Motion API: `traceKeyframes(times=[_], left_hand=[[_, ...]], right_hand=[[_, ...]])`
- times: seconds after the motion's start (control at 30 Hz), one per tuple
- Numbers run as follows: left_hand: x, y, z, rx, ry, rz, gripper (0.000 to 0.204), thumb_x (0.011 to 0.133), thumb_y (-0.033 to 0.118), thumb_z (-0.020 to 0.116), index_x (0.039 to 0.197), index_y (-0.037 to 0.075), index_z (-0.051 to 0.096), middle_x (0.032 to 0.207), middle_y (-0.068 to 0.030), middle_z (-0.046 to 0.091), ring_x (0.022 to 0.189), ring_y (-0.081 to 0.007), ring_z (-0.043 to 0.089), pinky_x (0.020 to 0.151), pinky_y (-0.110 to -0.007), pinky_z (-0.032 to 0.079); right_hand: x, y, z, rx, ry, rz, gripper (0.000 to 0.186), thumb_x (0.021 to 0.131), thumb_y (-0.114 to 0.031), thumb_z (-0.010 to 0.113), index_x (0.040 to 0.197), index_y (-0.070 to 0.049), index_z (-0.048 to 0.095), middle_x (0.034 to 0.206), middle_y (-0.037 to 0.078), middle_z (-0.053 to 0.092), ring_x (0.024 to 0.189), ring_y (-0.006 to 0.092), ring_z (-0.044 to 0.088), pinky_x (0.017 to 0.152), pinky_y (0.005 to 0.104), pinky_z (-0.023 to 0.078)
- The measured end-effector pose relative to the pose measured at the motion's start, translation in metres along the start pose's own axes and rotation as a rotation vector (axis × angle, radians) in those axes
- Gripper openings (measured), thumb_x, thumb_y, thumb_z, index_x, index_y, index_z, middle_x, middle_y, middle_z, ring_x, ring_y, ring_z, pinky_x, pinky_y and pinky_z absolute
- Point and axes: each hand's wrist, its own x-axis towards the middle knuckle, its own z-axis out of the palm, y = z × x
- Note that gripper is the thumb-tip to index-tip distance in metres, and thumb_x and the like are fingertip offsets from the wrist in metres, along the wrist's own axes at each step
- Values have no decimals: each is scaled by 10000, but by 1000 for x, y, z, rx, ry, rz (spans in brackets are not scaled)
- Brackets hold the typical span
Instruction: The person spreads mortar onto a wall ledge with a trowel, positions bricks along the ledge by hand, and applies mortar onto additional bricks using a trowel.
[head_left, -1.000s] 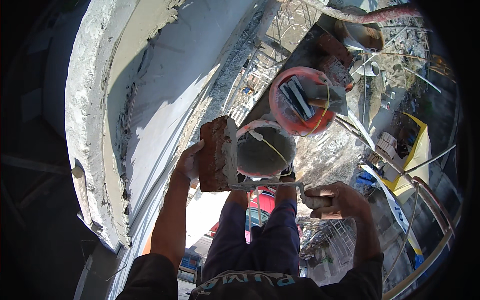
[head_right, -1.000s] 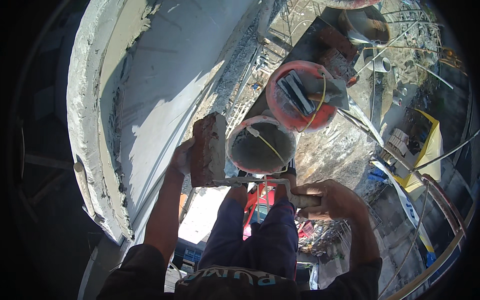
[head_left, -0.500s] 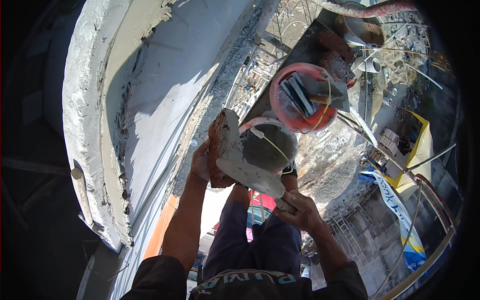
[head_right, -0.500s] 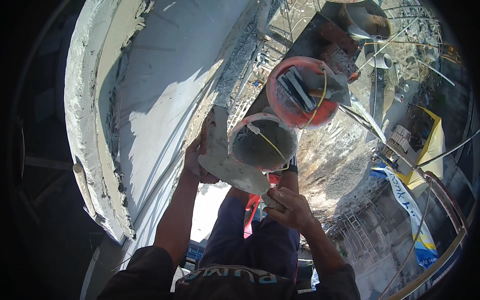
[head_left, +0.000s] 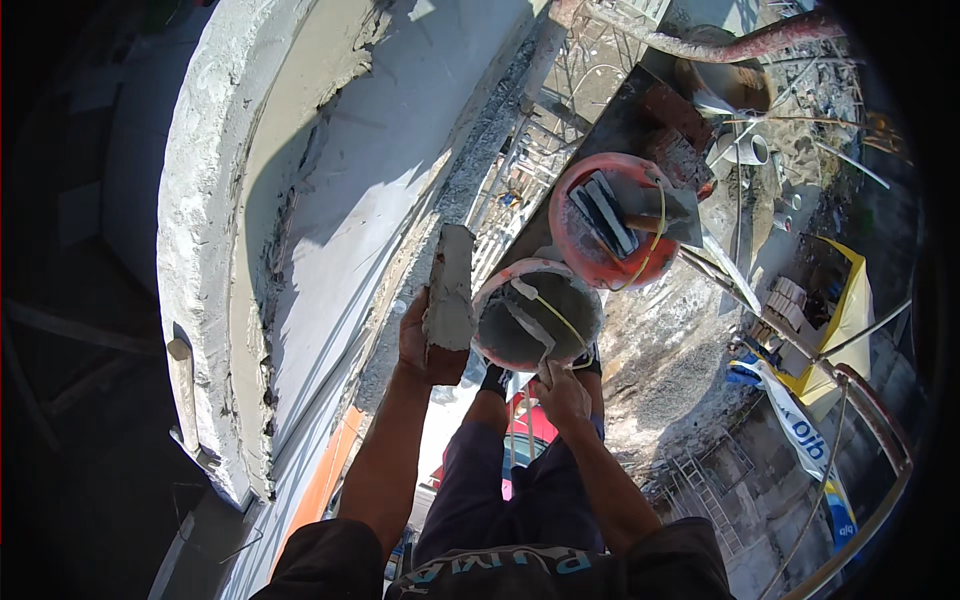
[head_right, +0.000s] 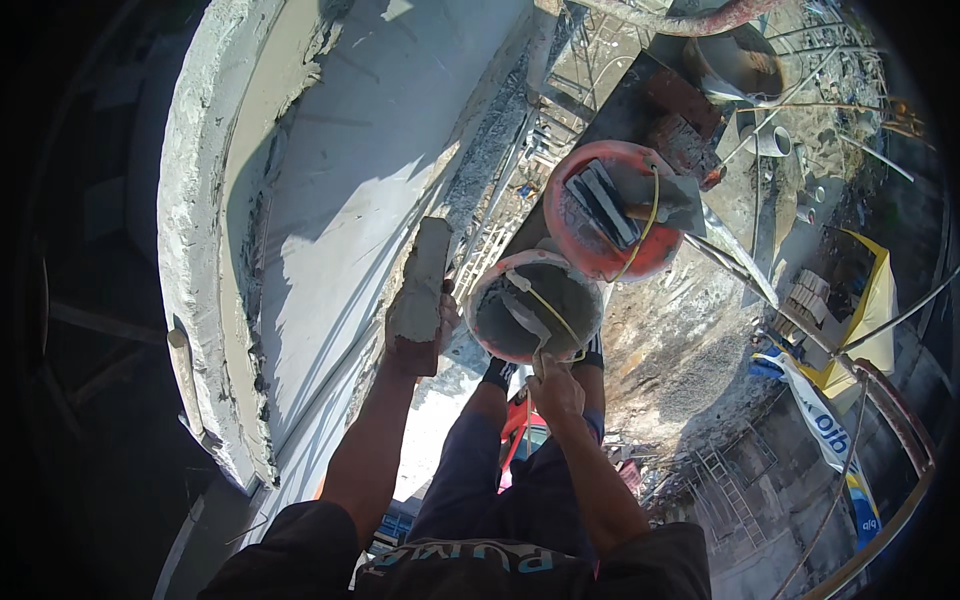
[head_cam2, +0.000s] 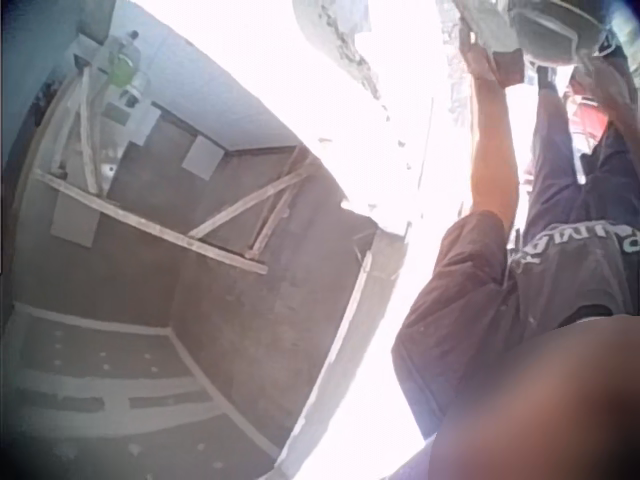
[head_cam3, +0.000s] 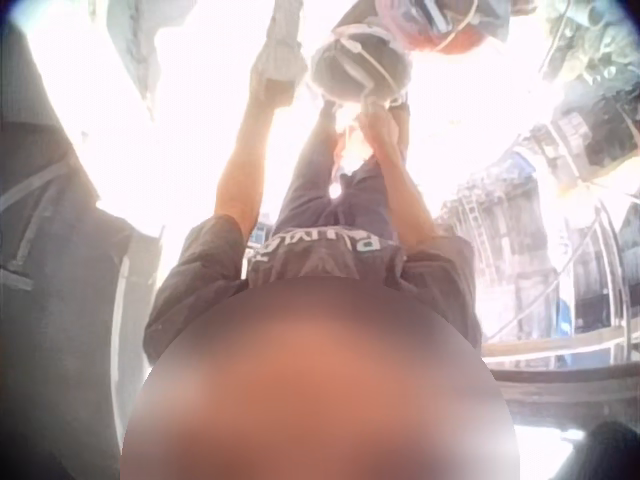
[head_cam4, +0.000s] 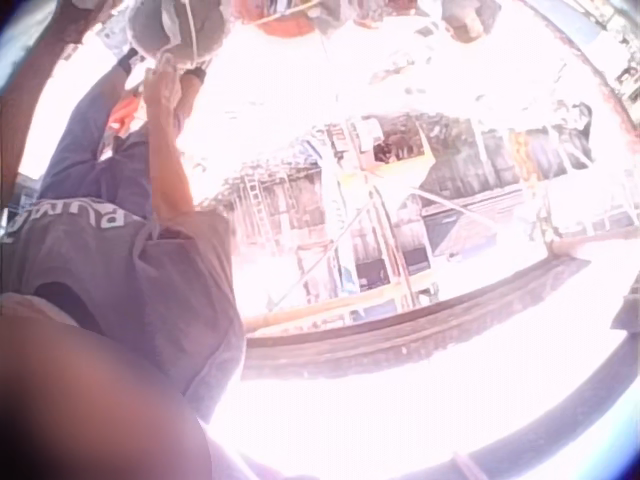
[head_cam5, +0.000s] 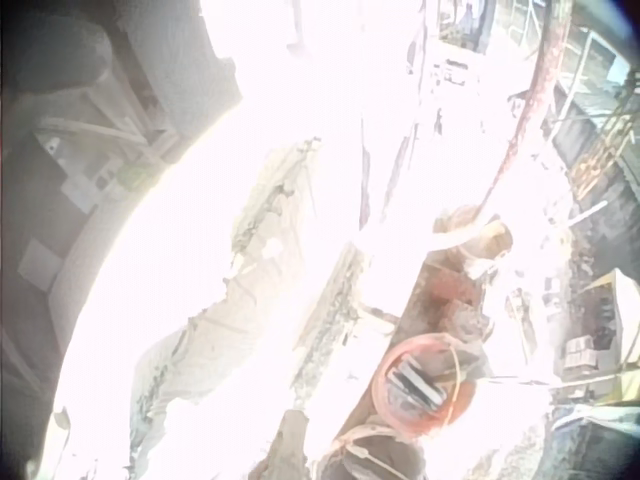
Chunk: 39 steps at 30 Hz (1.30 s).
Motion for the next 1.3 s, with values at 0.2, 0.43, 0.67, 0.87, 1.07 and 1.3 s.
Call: traceKeyframes(times=[0.2, 0.43, 0.67, 0.87, 1.07, 1.3], left_hand=[[-6, -9, 21, 63, -154, -112, 606, 962, 403, 539, 1385, -16, 428, 1168, -191, 559, 1132, -325, 545, 962, -465, 519], [11, -28, 88, 458, -228, -125, 635, 955, 488, 490, 1409, 47, 439, 1290, -239, 554, 1224, -435, 525, 1058, -684, 337], [24, -63, 154, 365, -412, -217, 666, 975, 478, 439, 1394, -39, 417, 1237, -259, 592, 1274, -434, 489, 1091, -727, 225], [23, -71, 197, 556, -455, -246, 643, 989, 424, 475, 1480, 34, 333, 1411, -195, 493, 1277, -410, 493, 1085, -598, 354], [-75, -42, 244, 1460, 128, 225, 468, 982, 259, 569, 1355, -11, 491, 1204, -139, 646, 1118, -196, 600, 979, -365, 467], [-152, 7, 362, 1820, 12, 1412, 319, 939, 228, 662, 1155, -6, 637, 1050, -108, 665, 994, -191, 632, 935, -332, 479]], right_hand=[[2, -75, -24, 368, 37, -95, 388, 939, -302, 586, 1206, -21, 581, 1018, 140, 684, 954, 297, 683, 799, 400, 550], [-36, -119, -103, 1657, -832, -88, 528, 991, -443, 524, 1325, -37, 486, 1164, 143, 621, 1048, 266, 638, 872, 400, 528], [-51, -156, -101, 2088, -938, -469, 616, 965, -399, 565, 1474, -126, 349, 1398, 147, 479, 1285, 329, 490, 1045, 498, 419], [-56, -193, -144, 2111, -650, -680, 612, 971, -345, 561, 1490, -114, 334, 1417, 111, 480, 1289, 296, 492, 1076, 493, 396], [-19, -259, -219, 1981, -238, -902, 680, 990, -151, 545, 1547, -133, 154, 1476, 108, 385, 1328, 267, 444, 1080, 457, 415], [36, -325, -280, 1852, -8, -1187, 665, 973, -72, 552, 1534, -117, 198, 1443, 118, 439, 1288, 268, 496, 1061, 448, 443]])
